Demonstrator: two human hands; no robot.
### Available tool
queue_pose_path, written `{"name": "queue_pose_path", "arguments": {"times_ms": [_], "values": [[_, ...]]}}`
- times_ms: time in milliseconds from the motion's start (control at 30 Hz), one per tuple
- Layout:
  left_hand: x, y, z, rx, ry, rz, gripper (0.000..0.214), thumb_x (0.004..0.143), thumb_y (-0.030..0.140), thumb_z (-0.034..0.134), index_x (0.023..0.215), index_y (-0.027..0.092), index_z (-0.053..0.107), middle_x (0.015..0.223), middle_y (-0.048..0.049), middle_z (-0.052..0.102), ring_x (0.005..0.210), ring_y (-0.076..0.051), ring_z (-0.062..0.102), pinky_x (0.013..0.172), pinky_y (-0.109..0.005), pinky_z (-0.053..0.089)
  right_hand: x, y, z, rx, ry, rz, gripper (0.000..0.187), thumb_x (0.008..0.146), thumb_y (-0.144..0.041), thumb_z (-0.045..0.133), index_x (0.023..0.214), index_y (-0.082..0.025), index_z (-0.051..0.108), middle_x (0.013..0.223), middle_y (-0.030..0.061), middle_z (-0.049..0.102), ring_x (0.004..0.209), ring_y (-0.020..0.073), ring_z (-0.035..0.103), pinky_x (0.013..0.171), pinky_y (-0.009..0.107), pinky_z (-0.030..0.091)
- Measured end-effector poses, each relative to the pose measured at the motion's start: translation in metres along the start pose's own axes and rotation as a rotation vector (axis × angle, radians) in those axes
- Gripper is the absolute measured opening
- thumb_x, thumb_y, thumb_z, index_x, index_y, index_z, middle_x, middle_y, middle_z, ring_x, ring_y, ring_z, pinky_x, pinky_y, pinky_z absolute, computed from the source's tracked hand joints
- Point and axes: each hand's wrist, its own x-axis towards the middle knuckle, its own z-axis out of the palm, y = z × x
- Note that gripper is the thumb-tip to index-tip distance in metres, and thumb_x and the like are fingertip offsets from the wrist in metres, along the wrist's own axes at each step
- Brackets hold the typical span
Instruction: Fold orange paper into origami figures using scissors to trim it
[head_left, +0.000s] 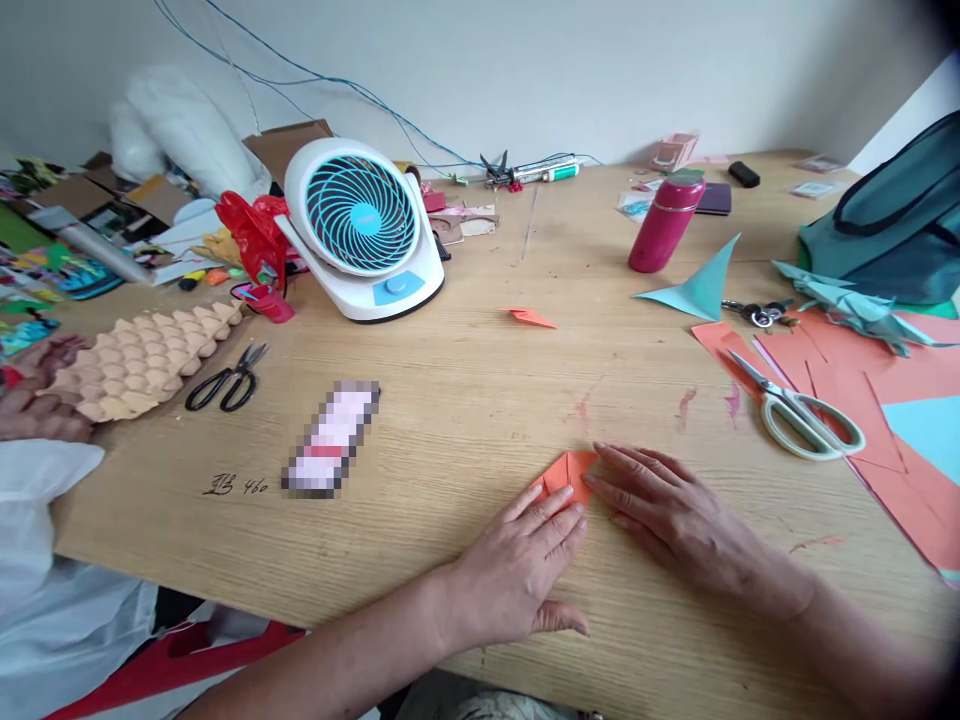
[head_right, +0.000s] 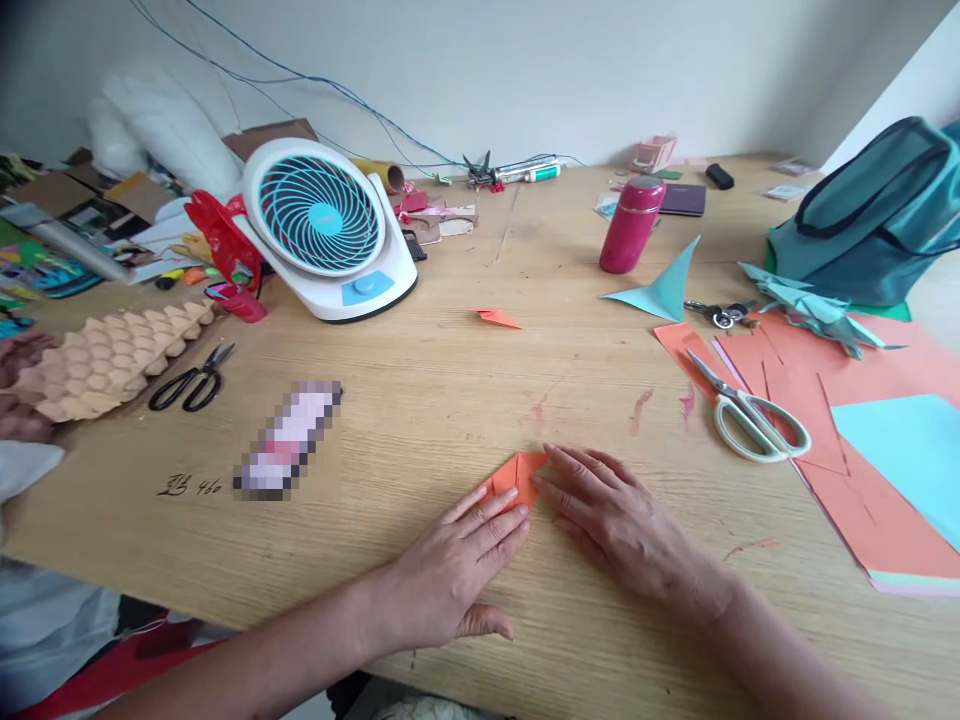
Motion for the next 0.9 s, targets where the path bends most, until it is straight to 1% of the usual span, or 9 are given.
{"name": "queue_pose_path", "arguments": {"times_ms": [167,300,367,433,500,567,633,767,900], "values": [[0.007,-0.002,0.005,-0.029,-0.031,-0.017,0.089,0.095,0.072,0.033,0.150,0.004,0.040,0.157,-0.0188,0.044,0.149,-0.032,0.033,0.125,-0.046,0.024,0.006,-0.001,-0.002,-0.012,-0.025,0.022,0.046,0.101,-0.026,0.051,0.147,-0.027,0.051,0.159,0.0121,0.042,0.142,0.0295,0.045,0.109,0.051,0.047],[0.016,0.005,0.007,0.003,-0.021,-0.075,0.093,0.092,0.076,0.030,0.151,0.006,0.040,0.158,-0.0168,0.043,0.147,-0.032,0.036,0.122,-0.044,0.029,0.009,0.000,0.000,-0.032,-0.021,0.039,0.043,0.102,-0.028,0.049,0.145,-0.023,0.053,0.161,0.0127,0.039,0.145,0.0299,0.041,0.110,0.052,0.046],[0.019,0.009,0.008,0.021,-0.019,-0.090,0.094,0.092,0.077,0.028,0.151,0.006,0.040,0.157,-0.0164,0.044,0.146,-0.032,0.038,0.120,-0.044,0.031,0.008,-0.002,0.001,-0.052,-0.006,0.038,0.045,0.103,-0.027,0.049,0.148,-0.020,0.050,0.161,0.0136,0.039,0.146,0.0309,0.039,0.110,0.052,0.045],[0.020,0.011,0.008,0.035,-0.016,-0.098,0.093,0.092,0.077,0.028,0.151,0.006,0.041,0.156,-0.0160,0.046,0.144,-0.032,0.040,0.119,-0.043,0.031,0.006,-0.006,0.001,-0.058,0.005,0.018,0.049,0.103,-0.025,0.048,0.151,-0.018,0.045,0.159,0.0140,0.041,0.144,0.0310,0.042,0.110,0.052,0.046],[0.021,0.012,0.009,0.047,-0.011,-0.105,0.092,0.092,0.077,0.029,0.150,0.007,0.043,0.154,-0.0157,0.048,0.143,-0.031,0.042,0.118,-0.043,0.032,0.006,-0.010,-0.001,-0.032,0.006,-0.026,0.050,0.103,-0.020,0.046,0.153,-0.016,0.042,0.154,0.0146,0.049,0.139,0.0294,0.048,0.107,0.050,0.047],[0.022,0.013,0.010,0.061,-0.011,-0.113,0.091,0.092,0.077,0.030,0.148,0.007,0.045,0.153,-0.0161,0.049,0.141,-0.031,0.043,0.117,-0.043,0.032,0.007,-0.014,-0.003,0.014,0.009,-0.064,0.049,0.103,-0.016,0.044,0.152,-0.015,0.043,0.148,0.0158,0.056,0.134,0.0275,0.053,0.103,0.048,0.049],[0.022,0.013,0.011,0.077,-0.009,-0.116,0.091,0.092,0.077,0.030,0.146,0.007,0.048,0.152,-0.0163,0.051,0.140,-0.031,0.044,0.116,-0.043,0.033,0.009,-0.016,-0.005,0.045,0.023,-0.066,0.047,0.104,-0.015,0.043,0.151,-0.014,0.045,0.144,0.0167,0.059,0.130,0.0269,0.056,0.101,0.047,0.050],[0.024,0.012,0.014,0.080,0.023,-0.108,0.090,0.091,0.078,0.032,0.143,0.007,0.051,0.149,-0.0154,0.055,0.138,-0.032,0.047,0.114,-0.044,0.034,0.011,-0.016,-0.004,0.058,0.031,-0.035,0.044,0.104,-0.016,0.043,0.148,-0.015,0.049,0.144,0.0155,0.059,0.131,0.0271,0.055,0.102,0.048,0.049],[0.023,0.012,0.019,0.059,0.054,-0.113,0.091,0.089,0.079,0.038,0.145,0.008,0.049,0.150,-0.0154,0.053,0.138,-0.032,0.047,0.115,-0.045,0.034,0.008,-0.017,-0.001,0.052,0.033,-0.004,0.043,0.103,-0.014,0.044,0.145,-0.013,0.052,0.145,0.0146,0.059,0.133,0.0270,0.052,0.104,0.047,0.048]]}}
